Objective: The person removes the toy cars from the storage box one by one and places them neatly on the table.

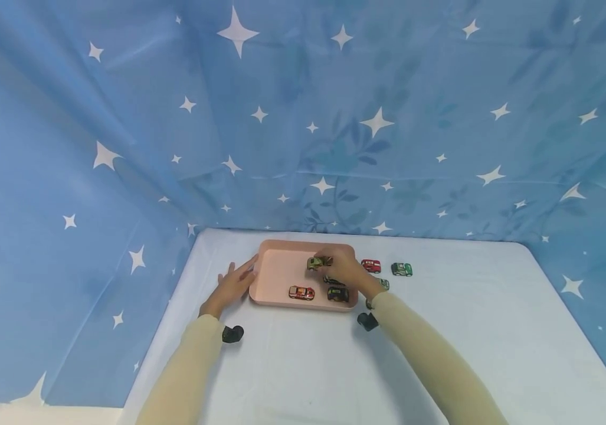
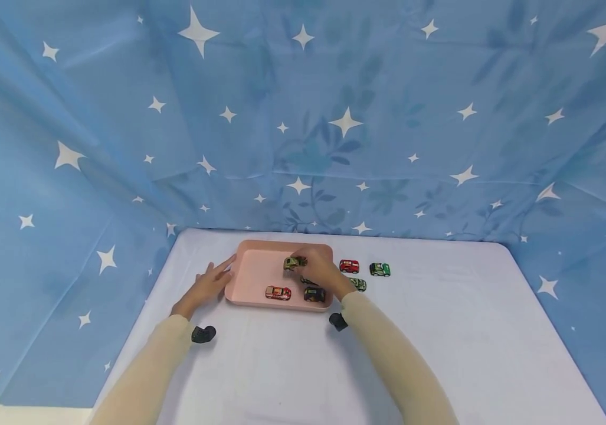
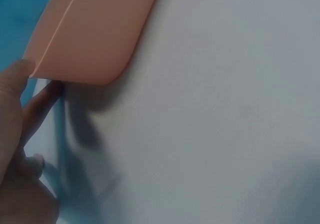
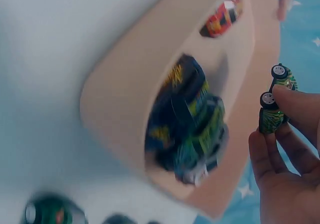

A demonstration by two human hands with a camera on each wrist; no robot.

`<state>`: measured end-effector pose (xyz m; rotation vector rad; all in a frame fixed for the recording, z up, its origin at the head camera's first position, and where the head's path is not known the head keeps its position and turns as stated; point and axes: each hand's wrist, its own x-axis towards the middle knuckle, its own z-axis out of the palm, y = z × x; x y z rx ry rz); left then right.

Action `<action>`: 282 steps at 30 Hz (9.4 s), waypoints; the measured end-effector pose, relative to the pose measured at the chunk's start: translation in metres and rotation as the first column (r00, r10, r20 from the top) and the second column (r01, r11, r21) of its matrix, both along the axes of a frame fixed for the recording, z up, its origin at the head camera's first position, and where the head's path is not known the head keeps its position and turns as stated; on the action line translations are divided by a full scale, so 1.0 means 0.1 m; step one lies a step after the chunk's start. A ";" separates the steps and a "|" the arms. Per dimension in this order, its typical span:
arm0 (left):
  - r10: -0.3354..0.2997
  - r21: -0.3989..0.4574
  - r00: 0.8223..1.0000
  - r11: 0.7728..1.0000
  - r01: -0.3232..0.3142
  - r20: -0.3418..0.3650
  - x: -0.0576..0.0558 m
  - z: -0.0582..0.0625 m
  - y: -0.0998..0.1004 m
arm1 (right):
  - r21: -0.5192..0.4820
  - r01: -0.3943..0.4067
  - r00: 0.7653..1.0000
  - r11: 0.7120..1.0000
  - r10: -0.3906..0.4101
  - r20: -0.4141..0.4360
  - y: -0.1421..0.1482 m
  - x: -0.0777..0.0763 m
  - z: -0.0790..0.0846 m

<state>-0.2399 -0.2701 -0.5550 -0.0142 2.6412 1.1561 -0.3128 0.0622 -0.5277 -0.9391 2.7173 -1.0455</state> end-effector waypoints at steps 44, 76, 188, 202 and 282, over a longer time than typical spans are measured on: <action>0.006 0.004 1.000 1.000 -0.006 0.022 -0.01 -0.02 -0.01 | 0.092 0.309 0.939 0.947 -0.319 0.132 2.08 0.38 -0.11; 0.029 0.010 0.999 1.000 -0.030 0.041 -0.01 -0.04 -0.01 | 0.124 0.322 0.935 0.939 -0.336 0.115 1.97 0.44 -0.35; 0.031 0.015 0.999 0.999 -0.031 -0.009 0.02 0.00 0.03 | 0.030 -0.129 0.982 0.991 0.124 0.139 -0.33 0.40 -0.16; 0.036 0.035 0.999 0.999 -0.036 -0.002 0.00 -0.05 0.02 | 0.069 -0.111 0.988 0.991 0.103 0.117 -0.43 0.42 -0.27; 0.050 0.087 0.998 0.995 -0.048 -0.028 -0.10 -0.25 -0.08 | 0.127 0.219 0.971 0.967 -0.229 0.071 2.06 0.80 -0.22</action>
